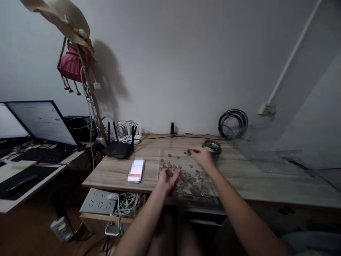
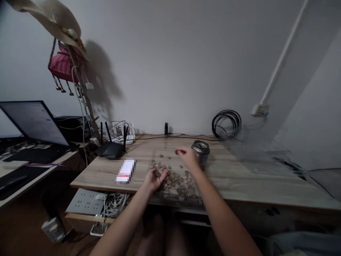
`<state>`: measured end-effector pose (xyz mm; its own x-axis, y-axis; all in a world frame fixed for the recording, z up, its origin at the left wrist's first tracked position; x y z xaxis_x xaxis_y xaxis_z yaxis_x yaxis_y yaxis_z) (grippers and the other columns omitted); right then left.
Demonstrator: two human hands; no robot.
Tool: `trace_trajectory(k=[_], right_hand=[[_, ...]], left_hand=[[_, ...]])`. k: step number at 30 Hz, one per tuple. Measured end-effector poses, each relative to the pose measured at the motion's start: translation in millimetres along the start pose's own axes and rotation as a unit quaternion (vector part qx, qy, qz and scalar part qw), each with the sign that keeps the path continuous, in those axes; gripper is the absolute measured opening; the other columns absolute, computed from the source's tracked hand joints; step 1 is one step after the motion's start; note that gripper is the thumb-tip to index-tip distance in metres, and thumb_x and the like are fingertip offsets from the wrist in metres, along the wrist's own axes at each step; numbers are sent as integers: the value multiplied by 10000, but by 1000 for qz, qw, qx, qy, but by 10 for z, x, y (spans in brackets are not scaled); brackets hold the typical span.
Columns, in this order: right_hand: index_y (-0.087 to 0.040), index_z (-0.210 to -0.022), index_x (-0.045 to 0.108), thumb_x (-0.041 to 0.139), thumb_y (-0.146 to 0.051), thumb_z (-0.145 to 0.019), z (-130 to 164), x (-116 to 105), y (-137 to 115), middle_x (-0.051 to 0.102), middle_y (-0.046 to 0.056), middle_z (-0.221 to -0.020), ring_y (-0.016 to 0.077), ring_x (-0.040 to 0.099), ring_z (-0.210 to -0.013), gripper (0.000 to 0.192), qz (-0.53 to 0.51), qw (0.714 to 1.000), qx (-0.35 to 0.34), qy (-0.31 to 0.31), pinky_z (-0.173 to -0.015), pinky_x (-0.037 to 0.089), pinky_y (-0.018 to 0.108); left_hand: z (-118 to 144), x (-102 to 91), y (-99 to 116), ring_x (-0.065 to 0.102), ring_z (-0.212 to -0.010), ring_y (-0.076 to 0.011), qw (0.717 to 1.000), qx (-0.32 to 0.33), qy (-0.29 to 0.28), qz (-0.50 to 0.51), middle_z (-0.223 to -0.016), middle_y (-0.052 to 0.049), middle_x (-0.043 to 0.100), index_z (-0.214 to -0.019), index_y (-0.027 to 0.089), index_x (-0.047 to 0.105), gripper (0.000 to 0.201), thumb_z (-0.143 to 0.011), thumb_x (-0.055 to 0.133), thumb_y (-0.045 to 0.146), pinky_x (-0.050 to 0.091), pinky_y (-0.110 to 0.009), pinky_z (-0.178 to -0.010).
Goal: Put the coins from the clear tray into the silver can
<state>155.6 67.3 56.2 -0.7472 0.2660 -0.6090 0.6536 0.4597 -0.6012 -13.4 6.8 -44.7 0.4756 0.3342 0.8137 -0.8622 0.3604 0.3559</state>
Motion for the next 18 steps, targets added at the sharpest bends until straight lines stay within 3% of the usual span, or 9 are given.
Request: trace_trajectory(k=[2,4,6,10,12,15,16,18], right_hand=[[-113,-915,675,438,-338,-764,-169,-378,228,663,137,-835,204,563,-731,360,67,990,74,101,-623,386,290],[-169,-887,692,495,-323,-719,-312,-650,444,673,106,-829,208,570,-728,301,154,963,159,151,-604,384,287],[-214,-831,708,548,-307,-667,-423,-780,596,680,78,-821,202,578,-724,247,226,939,211,151,-593,385,277],[-225,-807,722,560,-271,-652,-517,-767,656,674,98,-839,218,581,-747,229,293,927,218,89,-602,387,293],[-207,-822,719,546,-273,-681,-475,-727,563,666,118,-842,236,571,-786,233,319,924,191,93,-638,392,317],[-172,-884,694,477,-292,-762,-326,-596,282,654,132,-897,238,541,-865,276,304,939,73,143,-720,387,332],[-165,-883,686,454,-300,-783,-270,-504,184,655,125,-899,223,542,-852,287,265,955,32,132,-722,388,317],[-160,-841,683,436,-337,-799,-186,-237,24,667,100,-839,187,556,-759,307,143,989,-23,31,-670,398,274]], left_hand=[[10,5,-12,637,-792,-202,1000,-4,1,-17,-841,-159,603,-982,45,497,253,-841,355,200,537,-257,-575],[31,24,-38,641,-807,-196,999,-13,-8,-50,-851,-169,608,-996,32,482,235,-833,356,145,537,-237,-585],[57,44,-63,646,-799,-173,995,1,-20,-97,-843,-159,619,-981,35,486,210,-823,355,82,535,-212,-602],[92,69,-89,647,-697,-126,981,74,-46,-174,-734,-98,625,-843,64,535,135,-829,401,60,517,-169,-584],[84,95,-101,626,-599,-94,976,63,-55,-201,-679,-75,615,-783,68,548,131,-841,435,103,470,-128,-493],[33,241,-45,506,-396,-36,959,51,-82,-265,-612,-59,608,-742,73,551,181,-847,477,199,295,-102,-323],[1,326,2,441,-336,-20,952,63,-95,-285,-589,-50,606,-732,79,547,195,-841,493,231,235,-112,-295],[-91,526,119,332,-274,1,938,100,-119,-310,-547,-23,592,-708,95,533,208,-819,528,272,160,-130,-281]])
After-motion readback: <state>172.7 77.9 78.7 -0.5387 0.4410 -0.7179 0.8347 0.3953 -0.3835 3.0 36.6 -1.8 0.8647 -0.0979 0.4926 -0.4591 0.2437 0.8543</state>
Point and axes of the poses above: each hand's wrist, its own z-axis away from the middle knuckle, its own x-axis out of the palm, y = z × x, the point moved 3 cm from there along -z, towards the middle knuckle
